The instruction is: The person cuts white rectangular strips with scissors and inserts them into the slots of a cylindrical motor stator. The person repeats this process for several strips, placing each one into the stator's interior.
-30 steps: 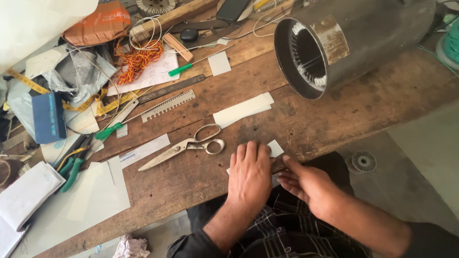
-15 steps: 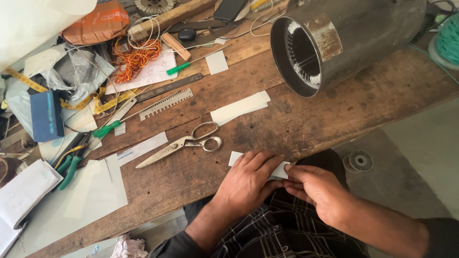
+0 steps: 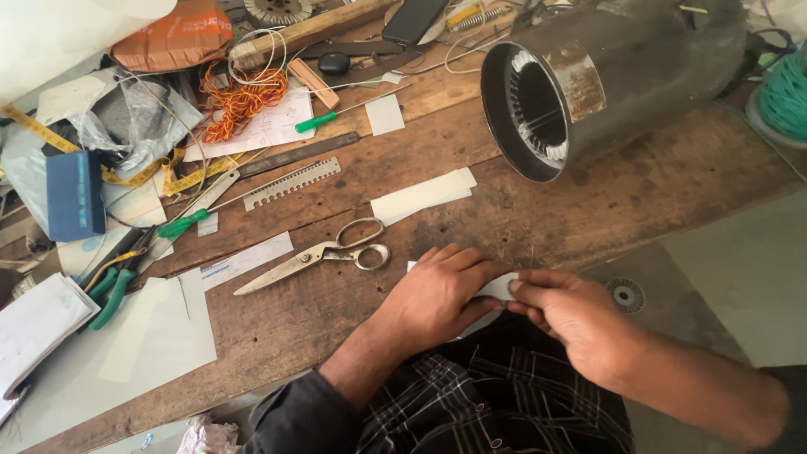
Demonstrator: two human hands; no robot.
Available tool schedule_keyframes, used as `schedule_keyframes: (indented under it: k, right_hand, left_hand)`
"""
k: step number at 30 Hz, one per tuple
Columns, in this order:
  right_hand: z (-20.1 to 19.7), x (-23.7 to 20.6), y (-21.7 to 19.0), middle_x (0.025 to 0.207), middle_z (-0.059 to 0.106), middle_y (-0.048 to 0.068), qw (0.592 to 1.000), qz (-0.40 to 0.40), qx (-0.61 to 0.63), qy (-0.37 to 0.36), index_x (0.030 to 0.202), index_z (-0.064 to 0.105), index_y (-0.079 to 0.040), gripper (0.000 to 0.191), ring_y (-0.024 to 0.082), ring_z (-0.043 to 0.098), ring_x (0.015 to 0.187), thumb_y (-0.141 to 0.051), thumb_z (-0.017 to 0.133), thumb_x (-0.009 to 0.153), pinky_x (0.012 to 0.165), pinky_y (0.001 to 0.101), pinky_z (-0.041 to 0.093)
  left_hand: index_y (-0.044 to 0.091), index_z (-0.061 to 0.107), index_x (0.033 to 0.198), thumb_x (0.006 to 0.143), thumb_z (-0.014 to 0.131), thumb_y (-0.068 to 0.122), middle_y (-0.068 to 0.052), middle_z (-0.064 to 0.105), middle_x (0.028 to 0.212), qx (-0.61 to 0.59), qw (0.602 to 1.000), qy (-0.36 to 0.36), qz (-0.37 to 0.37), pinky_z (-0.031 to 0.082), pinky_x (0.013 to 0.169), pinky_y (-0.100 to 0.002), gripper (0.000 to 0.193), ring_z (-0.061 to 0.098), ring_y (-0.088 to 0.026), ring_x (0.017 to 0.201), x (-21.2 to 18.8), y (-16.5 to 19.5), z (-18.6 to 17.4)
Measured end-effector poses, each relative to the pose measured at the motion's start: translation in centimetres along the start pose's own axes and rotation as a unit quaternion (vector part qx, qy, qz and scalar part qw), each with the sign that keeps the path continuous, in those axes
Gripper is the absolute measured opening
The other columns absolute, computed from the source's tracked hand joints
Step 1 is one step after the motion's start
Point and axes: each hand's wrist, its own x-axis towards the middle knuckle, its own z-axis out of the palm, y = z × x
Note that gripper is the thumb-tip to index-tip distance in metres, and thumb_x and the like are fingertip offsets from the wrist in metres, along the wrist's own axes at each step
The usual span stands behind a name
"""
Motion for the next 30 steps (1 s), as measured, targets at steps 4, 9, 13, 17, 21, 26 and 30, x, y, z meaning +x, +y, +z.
schedule_keyframes:
  k: [4,9,13,17,21,26,30]
  right_hand:
    - [-0.9,1.0,-0.8,0.094,0.073,0.006,1.000,-0.017,0.000,0.020,0.108,0.074,-0.006,0.015,0.012,0.066,0.078,-0.014,0.069,0.096,0.065,0.0220,0.050]
    - [-3.5,3.1,-3.1,0.098,0.074,0.006,0.998,-0.018,0.019,0.054,0.108,0.067,-0.005,0.020,0.015,0.069,0.084,-0.023,0.060,0.102,0.073,0.0270,0.057]
    - [-5.9,5.1,-5.3,0.101,0.073,0.008,0.997,-0.022,0.037,0.071,0.110,0.062,-0.005,0.022,0.017,0.070,0.087,-0.024,0.054,0.106,0.076,0.0296,0.058]
    - [-9.9,5.7,-9.0,0.106,0.070,0.010,0.994,-0.081,0.030,0.068,0.113,0.059,-0.004,0.018,0.016,0.069,0.089,-0.020,0.053,0.108,0.080,0.0267,0.059]
    - [-13.9,6.3,-13.1,0.109,0.070,0.007,0.984,-0.092,0.047,0.147,0.116,0.058,-0.005,0.017,0.015,0.070,0.093,-0.019,0.051,0.109,0.084,0.0248,0.061]
    - [-16.4,7.8,-14.0,0.110,0.072,0.006,0.976,-0.096,0.101,0.164,0.116,0.057,-0.007,0.017,0.014,0.071,0.097,-0.021,0.049,0.111,0.085,0.0249,0.061]
    - [-16.6,9.0,-13.7,0.110,0.071,0.007,0.974,-0.091,0.098,0.181,0.116,0.058,-0.004,0.018,0.016,0.072,0.098,-0.019,0.048,0.111,0.089,0.0266,0.063]
  left_hand:
    - [0.011,0.066,0.129,0.090,0.073,0.031,-0.008,0.069,0.116,0.011,0.998,0.049,0.026,0.052,0.097,-0.045,0.044,0.065,-0.030,0.112,1.7,-1.3,0.8]
    - [0.011,0.069,0.124,0.090,0.072,0.030,-0.012,0.072,0.114,0.008,0.982,0.179,-0.062,0.056,0.084,-0.046,0.040,0.068,-0.035,0.100,7.1,-4.3,2.0]
    - [0.011,0.074,0.105,0.090,0.073,0.035,-0.013,0.073,0.105,0.003,0.946,0.242,-0.218,0.056,0.083,-0.047,0.028,0.070,-0.036,0.097,12.9,-6.2,3.6]
    - [0.015,0.076,0.106,0.087,0.071,0.029,-0.013,0.074,0.101,-0.028,0.926,0.292,-0.237,0.055,0.084,-0.048,0.024,0.070,-0.037,0.095,16.0,-7.1,5.2]
    - [0.014,0.076,0.102,0.087,0.071,0.025,-0.013,0.075,0.101,-0.035,0.917,0.322,-0.234,0.054,0.085,-0.048,0.019,0.069,-0.037,0.096,17.2,-7.4,6.1]
    - [0.013,0.076,0.101,0.087,0.071,0.022,-0.013,0.075,0.099,-0.057,0.911,0.330,-0.240,0.054,0.084,-0.048,0.018,0.069,-0.037,0.096,17.8,-7.6,6.4]
    - [0.014,0.076,0.098,0.089,0.070,0.024,-0.012,0.075,0.098,-0.054,0.917,0.311,-0.242,0.055,0.082,-0.048,0.015,0.071,-0.037,0.093,18.1,-7.6,6.2]
